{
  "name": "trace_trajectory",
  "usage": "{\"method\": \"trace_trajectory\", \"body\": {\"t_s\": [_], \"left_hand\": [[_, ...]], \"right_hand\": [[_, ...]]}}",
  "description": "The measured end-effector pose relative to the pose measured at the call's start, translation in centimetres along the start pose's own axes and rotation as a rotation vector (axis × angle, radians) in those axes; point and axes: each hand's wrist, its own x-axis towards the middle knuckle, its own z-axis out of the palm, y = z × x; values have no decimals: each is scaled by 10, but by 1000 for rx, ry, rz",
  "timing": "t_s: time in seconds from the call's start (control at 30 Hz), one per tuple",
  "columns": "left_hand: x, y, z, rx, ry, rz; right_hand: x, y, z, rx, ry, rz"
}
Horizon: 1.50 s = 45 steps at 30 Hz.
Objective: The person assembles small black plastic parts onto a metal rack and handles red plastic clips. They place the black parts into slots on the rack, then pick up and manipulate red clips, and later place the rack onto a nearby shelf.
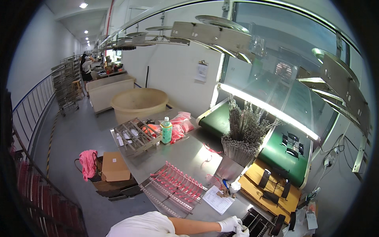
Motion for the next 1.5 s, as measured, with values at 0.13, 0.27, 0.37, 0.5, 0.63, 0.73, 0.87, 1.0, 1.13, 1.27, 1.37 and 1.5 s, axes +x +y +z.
{"method": "trace_trajectory", "body": {"t_s": [0.13,0.27,0.37,0.5,0.63,0.73,0.87,1.0,1.13,1.27,1.37,1.5], "left_hand": [[14,-19,2,-136,-55,-21],[24,-36,-4,454,-45,360],[12,-19,-11,770,-106,424],[-19,18,-3,706,-81,486],[-57,72,-9,820,51,500],[-94,93,8,898,-273,695],[-138,111,35,1028,-649,585],[-128,61,50,1126,-678,481],[-134,90,67,1162,-686,422],[-148,173,74,1395,-568,498],[-141,230,68,1692,-445,654],[-119,289,55,1809,-357,982]], "right_hand": [[-2,-5,-1,-43,27,19],[5,-2,3,7,25,13],[1,-1,2,16,21,24],[12,13,-18,30,27,-21],[16,11,-13,7,-20,-15],[36,52,-26,-677,221,-427],[-69,-40,-59,-685,348,-306],[-94,-1,-99,-838,475,-197],[-98,11,-105,-508,154,42],[-104,-25,-90,-142,73,75],[-111,-70,-79,98,-78,-34],[-126,-137,-94,333,-179,-75]]}}
